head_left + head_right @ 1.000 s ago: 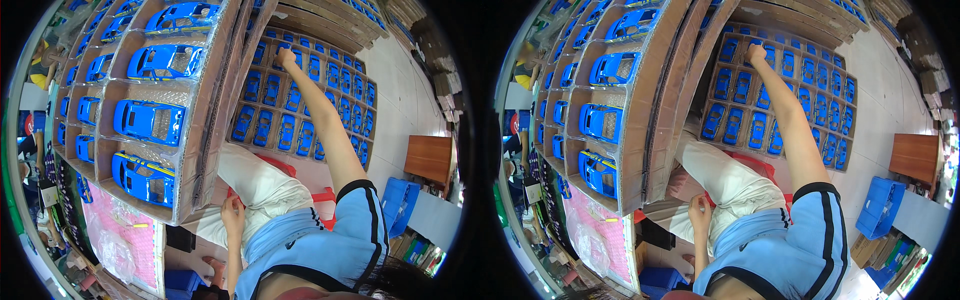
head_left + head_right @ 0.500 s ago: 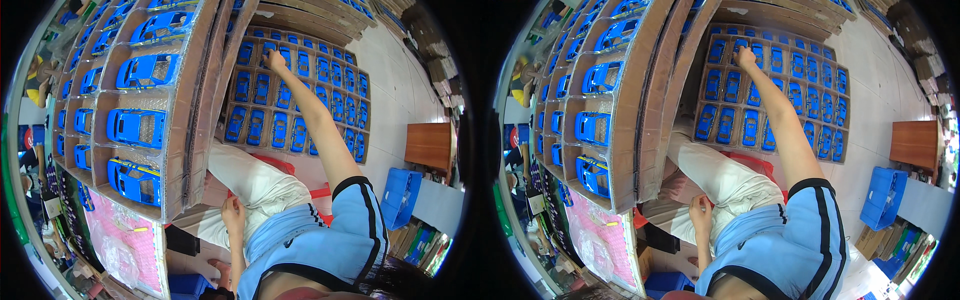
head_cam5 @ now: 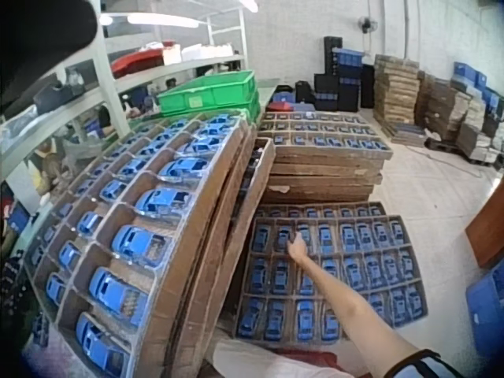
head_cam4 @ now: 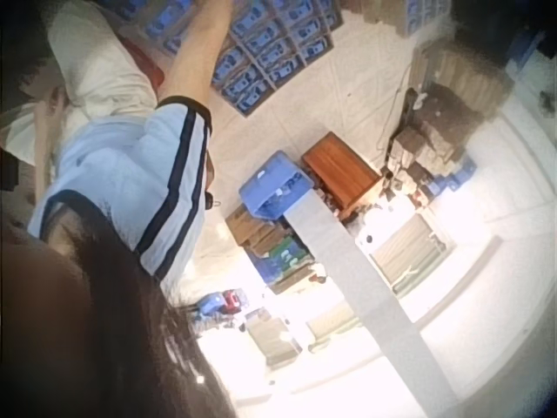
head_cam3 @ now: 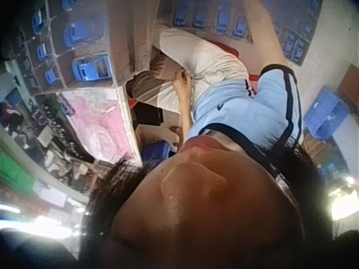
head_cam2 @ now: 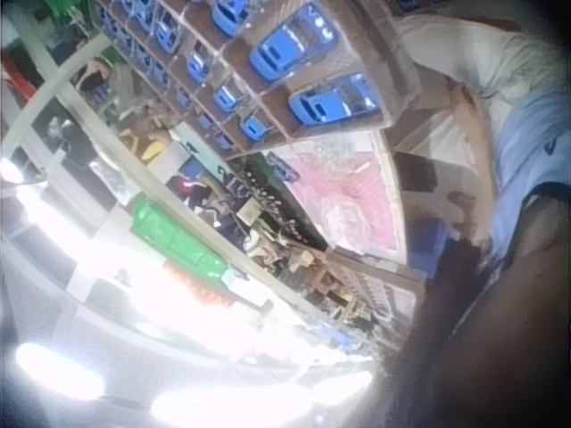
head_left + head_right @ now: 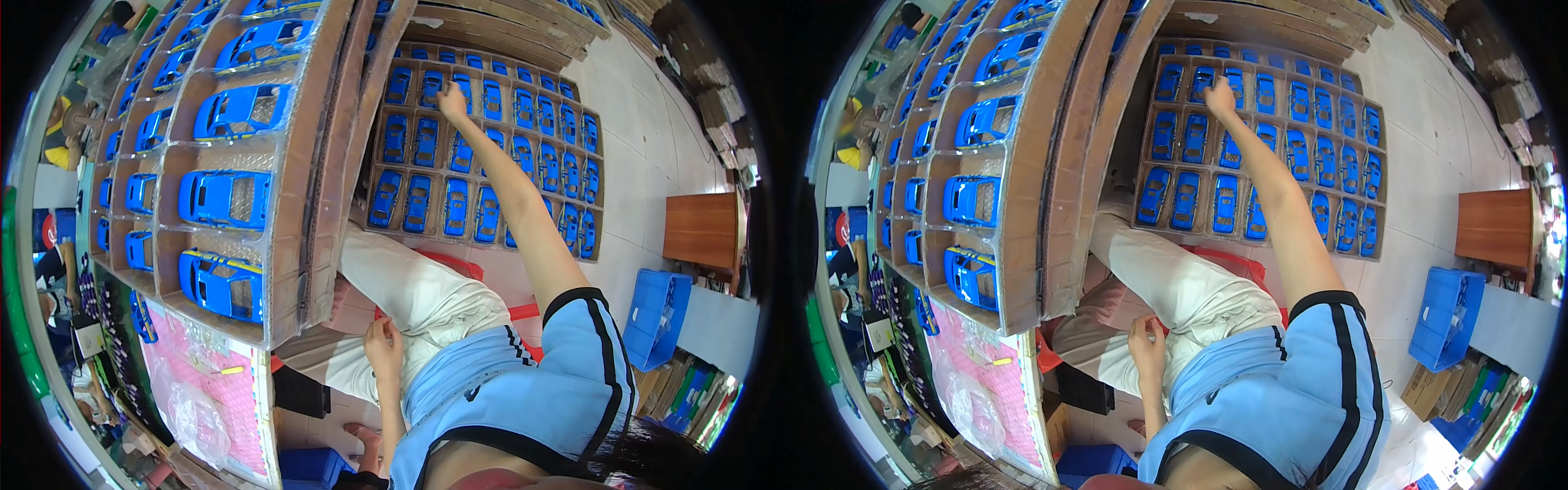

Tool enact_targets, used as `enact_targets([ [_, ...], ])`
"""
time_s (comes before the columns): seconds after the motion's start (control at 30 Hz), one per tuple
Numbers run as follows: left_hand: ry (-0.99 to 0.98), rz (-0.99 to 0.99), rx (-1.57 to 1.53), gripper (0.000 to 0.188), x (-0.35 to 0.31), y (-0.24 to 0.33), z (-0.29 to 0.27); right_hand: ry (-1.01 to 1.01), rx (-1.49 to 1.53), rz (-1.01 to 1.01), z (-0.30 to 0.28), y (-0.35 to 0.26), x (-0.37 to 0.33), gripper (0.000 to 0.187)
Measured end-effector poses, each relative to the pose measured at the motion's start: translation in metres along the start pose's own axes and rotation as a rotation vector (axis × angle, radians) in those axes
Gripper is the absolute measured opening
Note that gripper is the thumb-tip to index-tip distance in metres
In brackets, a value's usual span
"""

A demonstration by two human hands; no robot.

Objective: The person assembles toy cars by taking small clear plastic pieces from the work table and inserting them into blue toy car shells by hand, repeatedly taking car shells from a tray and returning them.

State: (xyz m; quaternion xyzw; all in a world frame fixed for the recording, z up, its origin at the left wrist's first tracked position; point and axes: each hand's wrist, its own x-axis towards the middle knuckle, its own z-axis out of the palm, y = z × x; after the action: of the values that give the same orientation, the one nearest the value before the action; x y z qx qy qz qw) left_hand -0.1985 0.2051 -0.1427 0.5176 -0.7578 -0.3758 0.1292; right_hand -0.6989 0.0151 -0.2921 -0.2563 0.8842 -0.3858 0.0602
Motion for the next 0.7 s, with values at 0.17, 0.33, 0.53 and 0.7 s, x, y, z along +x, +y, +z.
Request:
enact_targets([
  [0.17,0.102,0.063,0.011,0.009,-0.008,-0.014,0.001,0.057,1.120,0.723,0.004,0.016,0.012,0.033],
  [0.33,0.145,-0.042,-0.065,0.010,-0.012,-0.014,-0.002,-0.340,1.953,0.887,-0.012,0.058,0.032,0.050],
  [0.53,0.240,-0.030,-0.234,0.010,-0.014,0.004,-0.033,-0.200,1.905,0.815,-0.022,0.040,0.017,0.046],
  [0.7,0.532,0.072,-0.127,0.013,-0.011,0.016,-0.097,-0.528,1.596,0.519,-0.057,0.003,-0.028,0.033],
])
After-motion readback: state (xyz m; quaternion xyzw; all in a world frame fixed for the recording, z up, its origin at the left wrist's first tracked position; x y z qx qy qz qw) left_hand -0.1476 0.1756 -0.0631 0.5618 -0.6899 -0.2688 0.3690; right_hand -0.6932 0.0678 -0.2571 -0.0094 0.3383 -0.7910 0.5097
